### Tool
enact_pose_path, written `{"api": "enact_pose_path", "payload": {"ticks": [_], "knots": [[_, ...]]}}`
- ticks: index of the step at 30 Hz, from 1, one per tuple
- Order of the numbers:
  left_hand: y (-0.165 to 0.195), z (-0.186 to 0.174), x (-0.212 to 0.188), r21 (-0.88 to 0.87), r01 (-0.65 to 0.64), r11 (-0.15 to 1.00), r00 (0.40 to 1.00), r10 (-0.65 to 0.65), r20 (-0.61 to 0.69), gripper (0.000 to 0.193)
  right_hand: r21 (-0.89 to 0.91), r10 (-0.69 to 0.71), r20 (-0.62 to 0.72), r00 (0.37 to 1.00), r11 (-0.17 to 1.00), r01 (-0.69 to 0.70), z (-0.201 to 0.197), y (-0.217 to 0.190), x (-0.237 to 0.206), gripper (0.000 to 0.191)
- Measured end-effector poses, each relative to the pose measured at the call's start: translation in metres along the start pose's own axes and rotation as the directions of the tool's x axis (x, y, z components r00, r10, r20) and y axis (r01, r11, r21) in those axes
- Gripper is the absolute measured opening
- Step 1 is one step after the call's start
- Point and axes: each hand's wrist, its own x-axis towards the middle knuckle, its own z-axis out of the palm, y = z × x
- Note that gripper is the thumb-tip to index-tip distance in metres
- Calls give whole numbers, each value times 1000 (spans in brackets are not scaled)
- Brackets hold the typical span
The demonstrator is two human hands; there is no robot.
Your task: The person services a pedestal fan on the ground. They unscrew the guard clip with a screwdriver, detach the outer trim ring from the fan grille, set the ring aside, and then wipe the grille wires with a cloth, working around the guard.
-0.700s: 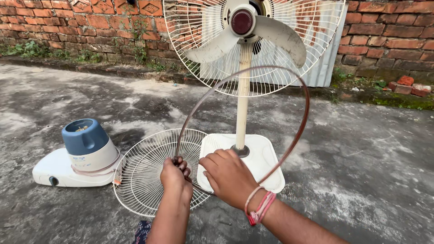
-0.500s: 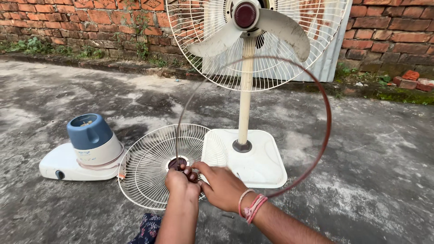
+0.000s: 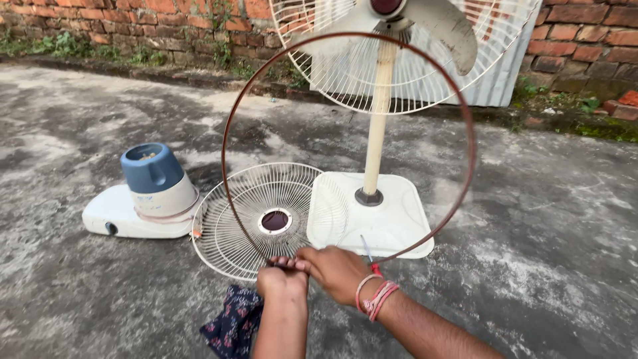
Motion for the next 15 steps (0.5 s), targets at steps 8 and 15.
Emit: {"api": "enact_pose_path", "payload": {"ticks": [8,15], "knots": [[10,-28,-40,-76,33,997,998,-37,-48,39,-283,-64,13,998,957,65,-4,-37,-28,23],[24,-65,-61,-87,5,996,990,-17,-138,55,-300,-212,123,970,923,239,10,-60,-41,16]]}}
